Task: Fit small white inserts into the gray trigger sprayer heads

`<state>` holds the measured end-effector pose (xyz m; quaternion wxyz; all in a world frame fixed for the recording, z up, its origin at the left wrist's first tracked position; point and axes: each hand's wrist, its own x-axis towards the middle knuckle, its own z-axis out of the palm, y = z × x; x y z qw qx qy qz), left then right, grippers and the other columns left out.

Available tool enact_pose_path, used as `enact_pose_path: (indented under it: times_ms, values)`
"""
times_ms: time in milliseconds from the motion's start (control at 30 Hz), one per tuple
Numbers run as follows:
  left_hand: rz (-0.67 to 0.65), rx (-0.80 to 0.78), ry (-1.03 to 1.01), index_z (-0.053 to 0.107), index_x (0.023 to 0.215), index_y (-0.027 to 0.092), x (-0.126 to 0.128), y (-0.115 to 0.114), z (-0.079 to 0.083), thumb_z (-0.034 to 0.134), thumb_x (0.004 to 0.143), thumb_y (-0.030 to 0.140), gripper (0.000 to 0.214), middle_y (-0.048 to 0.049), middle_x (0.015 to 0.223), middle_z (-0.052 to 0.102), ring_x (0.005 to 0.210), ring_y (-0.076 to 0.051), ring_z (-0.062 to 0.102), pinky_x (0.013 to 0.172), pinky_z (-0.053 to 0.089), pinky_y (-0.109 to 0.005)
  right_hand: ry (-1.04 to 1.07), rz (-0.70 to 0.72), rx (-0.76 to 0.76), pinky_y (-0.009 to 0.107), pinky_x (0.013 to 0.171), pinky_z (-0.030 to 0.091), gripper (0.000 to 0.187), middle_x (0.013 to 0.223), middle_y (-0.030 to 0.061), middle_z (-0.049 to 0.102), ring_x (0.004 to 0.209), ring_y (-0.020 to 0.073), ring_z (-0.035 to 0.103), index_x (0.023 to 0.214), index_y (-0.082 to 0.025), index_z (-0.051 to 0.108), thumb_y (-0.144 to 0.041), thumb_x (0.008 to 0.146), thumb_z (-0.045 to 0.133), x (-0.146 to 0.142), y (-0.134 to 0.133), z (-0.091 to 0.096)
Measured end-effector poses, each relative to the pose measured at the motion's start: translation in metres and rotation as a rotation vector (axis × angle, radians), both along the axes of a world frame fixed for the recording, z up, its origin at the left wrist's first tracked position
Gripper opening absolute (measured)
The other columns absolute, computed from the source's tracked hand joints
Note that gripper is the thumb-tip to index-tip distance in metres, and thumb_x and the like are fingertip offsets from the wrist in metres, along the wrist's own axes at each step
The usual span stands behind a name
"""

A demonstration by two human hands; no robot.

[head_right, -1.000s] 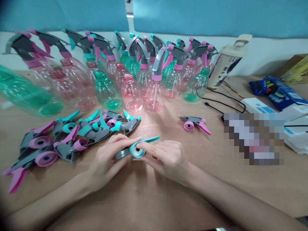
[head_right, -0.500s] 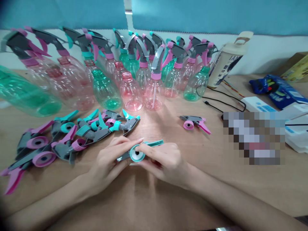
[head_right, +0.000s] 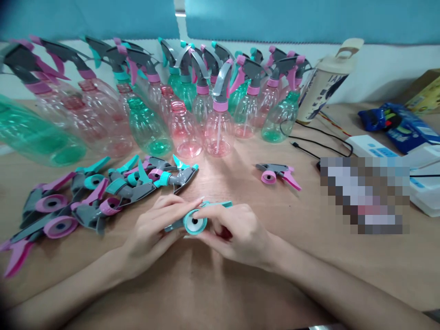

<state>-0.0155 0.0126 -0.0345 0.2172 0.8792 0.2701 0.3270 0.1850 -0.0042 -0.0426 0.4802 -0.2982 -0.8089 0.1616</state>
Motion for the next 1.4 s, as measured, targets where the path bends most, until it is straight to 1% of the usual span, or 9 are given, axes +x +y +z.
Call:
enact_pose_path:
  times_ms: [233, 433, 600, 700, 833, 967, 1067, 1300, 1400]
  values:
    - [0.006, 0.023, -0.005, 0.042, 0.135, 0.026, 0.000, 0.000, -0.001, 0.052, 0.090, 0.010, 0.048, -0.0017, 0.105, 0.066, 0.094, -0.016, 0.054, 0.083, 0.042, -0.032, 0.012, 0.002, -0.024, 0.016, 0.044, 0.037, 0.022, 0.052, -0.0112, 0.041, 0.042, 0.0045, 0.040, 0.100, -0.019, 0.057, -0.015, 0.080, 0.065, 0.002, 0.000, -0.004]
    - [-0.002, 0.051, -0.002, 0.043, 0.133, 0.023, 0.000, -0.001, -0.001, 0.049, 0.092, 0.011, 0.044, -0.0028, 0.107, 0.066, 0.095, -0.016, 0.054, 0.084, 0.042, -0.031, -0.050, -0.005, 0.003, 0.016, 0.042, 0.036, 0.024, 0.049, -0.0122, 0.042, 0.038, 0.0046, 0.040, 0.098, -0.019, 0.054, -0.011, 0.076, 0.063, -0.002, -0.003, 0.003]
    - [0.004, 0.081, 0.023, 0.045, 0.131, 0.023, 0.002, -0.002, -0.001, 0.047, 0.092, 0.011, 0.040, -0.0031, 0.109, 0.066, 0.095, -0.016, 0.055, 0.081, 0.042, -0.030, -0.151, -0.034, 0.047, 0.019, 0.041, 0.034, 0.017, 0.047, -0.0115, 0.045, 0.036, 0.0050, 0.037, 0.091, -0.020, 0.051, -0.019, 0.078, 0.062, -0.004, -0.004, 0.010]
    - [0.014, 0.117, 0.016, 0.048, 0.127, 0.021, 0.004, -0.002, -0.001, 0.046, 0.093, 0.013, 0.036, -0.0035, 0.105, 0.068, 0.092, -0.016, 0.055, 0.080, 0.041, -0.030, -0.166, -0.058, 0.069, 0.019, 0.040, 0.033, 0.017, 0.048, -0.0108, 0.046, 0.037, 0.0057, 0.039, 0.092, -0.020, 0.051, -0.023, 0.080, 0.062, -0.003, -0.004, 0.010]
    - [0.024, 0.132, 0.021, 0.053, 0.122, 0.021, 0.005, -0.002, -0.001, 0.043, 0.093, 0.013, 0.032, -0.0034, 0.102, 0.069, 0.092, -0.017, 0.057, 0.080, 0.041, -0.031, -0.148, -0.034, 0.083, 0.020, 0.039, 0.033, 0.018, 0.048, -0.0107, 0.048, 0.037, 0.0059, 0.041, 0.094, -0.020, 0.052, -0.023, 0.080, 0.062, -0.002, -0.003, 0.009]
    - [0.013, 0.133, 0.016, 0.052, 0.123, 0.020, 0.004, -0.001, -0.001, 0.048, 0.092, 0.012, 0.032, -0.0034, 0.107, 0.068, 0.092, -0.017, 0.056, 0.080, 0.041, -0.031, -0.177, -0.016, 0.071, 0.019, 0.041, 0.034, 0.008, 0.047, -0.0106, 0.048, 0.036, 0.0053, 0.040, 0.086, -0.020, 0.053, -0.020, 0.081, 0.059, -0.001, -0.002, 0.009]
    - [0.009, 0.136, 0.005, 0.051, 0.123, 0.019, 0.004, -0.002, 0.000, 0.050, 0.091, 0.011, 0.033, -0.0038, 0.108, 0.068, 0.092, -0.017, 0.055, 0.081, 0.040, -0.031, -0.172, 0.006, 0.070, 0.019, 0.043, 0.036, 0.007, 0.048, -0.0099, 0.049, 0.038, 0.0052, 0.040, 0.087, -0.020, 0.054, -0.020, 0.082, 0.059, 0.000, -0.001, 0.010]
    - [0.023, 0.095, 0.013, 0.050, 0.124, 0.020, 0.002, -0.003, 0.000, 0.055, 0.090, 0.014, 0.035, -0.0028, 0.109, 0.067, 0.097, -0.016, 0.054, 0.084, 0.039, -0.030, -0.186, 0.057, -0.042, 0.019, 0.048, 0.037, 0.015, 0.056, -0.0062, 0.049, 0.047, 0.0066, 0.044, 0.077, -0.019, 0.053, -0.028, 0.086, 0.059, 0.004, 0.001, 0.009]
    - [0.050, 0.073, 0.013, 0.049, 0.125, 0.020, 0.001, -0.002, 0.000, 0.055, 0.089, 0.014, 0.037, -0.0023, 0.109, 0.067, 0.095, -0.016, 0.054, 0.085, 0.039, -0.031, -0.094, 0.063, -0.196, 0.018, 0.047, 0.038, 0.014, 0.061, -0.0053, 0.051, 0.048, 0.0057, 0.044, 0.079, -0.018, 0.053, -0.028, 0.087, 0.059, 0.004, 0.000, 0.010]
